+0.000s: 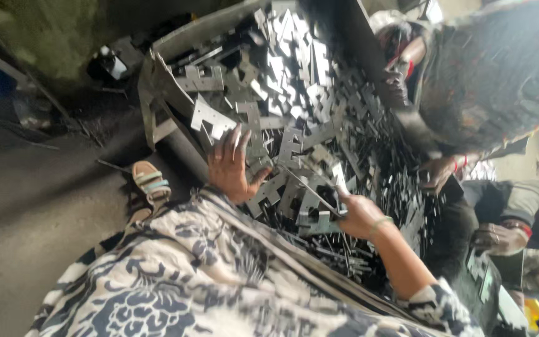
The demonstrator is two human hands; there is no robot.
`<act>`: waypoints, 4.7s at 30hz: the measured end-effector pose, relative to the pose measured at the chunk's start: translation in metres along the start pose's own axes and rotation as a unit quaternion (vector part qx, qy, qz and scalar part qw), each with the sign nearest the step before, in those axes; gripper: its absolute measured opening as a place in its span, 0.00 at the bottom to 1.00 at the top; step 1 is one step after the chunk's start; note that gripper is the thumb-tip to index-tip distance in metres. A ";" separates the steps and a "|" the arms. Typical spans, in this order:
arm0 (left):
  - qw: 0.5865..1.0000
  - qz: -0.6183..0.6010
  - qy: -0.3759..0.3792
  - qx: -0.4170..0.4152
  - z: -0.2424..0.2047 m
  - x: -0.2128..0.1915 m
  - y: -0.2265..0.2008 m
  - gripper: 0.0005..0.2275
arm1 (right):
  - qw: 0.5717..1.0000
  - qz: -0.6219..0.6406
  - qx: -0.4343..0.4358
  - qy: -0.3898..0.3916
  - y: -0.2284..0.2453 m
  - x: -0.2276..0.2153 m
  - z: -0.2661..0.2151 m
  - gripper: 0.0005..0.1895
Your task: The person sorts small metal brackets and rods from a large bin, picking them up by hand and placing them into a separate container. The task involves continuous hand movements to separate and transfer the parts.
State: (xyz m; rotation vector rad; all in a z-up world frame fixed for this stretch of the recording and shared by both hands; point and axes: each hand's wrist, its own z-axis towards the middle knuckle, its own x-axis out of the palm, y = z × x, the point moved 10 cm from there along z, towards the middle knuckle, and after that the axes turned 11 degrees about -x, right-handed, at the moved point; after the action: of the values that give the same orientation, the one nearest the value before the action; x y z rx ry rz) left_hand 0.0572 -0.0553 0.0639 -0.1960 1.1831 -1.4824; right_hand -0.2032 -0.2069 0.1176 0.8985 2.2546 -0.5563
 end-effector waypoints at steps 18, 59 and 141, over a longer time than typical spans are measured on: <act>0.999 0.035 0.002 0.024 -0.006 0.016 0.017 0.32 | 0.956 0.058 -0.209 -0.196 0.201 -0.115 0.242 0.19; 0.984 0.157 0.076 0.032 -0.034 0.035 0.034 0.27 | 0.803 0.372 0.347 -0.312 -0.383 0.157 -0.072 0.34; 0.957 -0.178 0.229 -0.023 -0.034 0.003 -0.029 0.26 | 0.761 0.213 0.205 -0.578 -0.141 0.239 -0.260 0.28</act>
State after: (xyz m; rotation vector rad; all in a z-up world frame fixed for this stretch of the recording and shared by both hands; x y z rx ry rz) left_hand 0.0143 -0.0442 0.0677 -0.1002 1.6158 -1.8813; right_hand -0.5441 -0.0438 0.1557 0.8559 0.7791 -1.0326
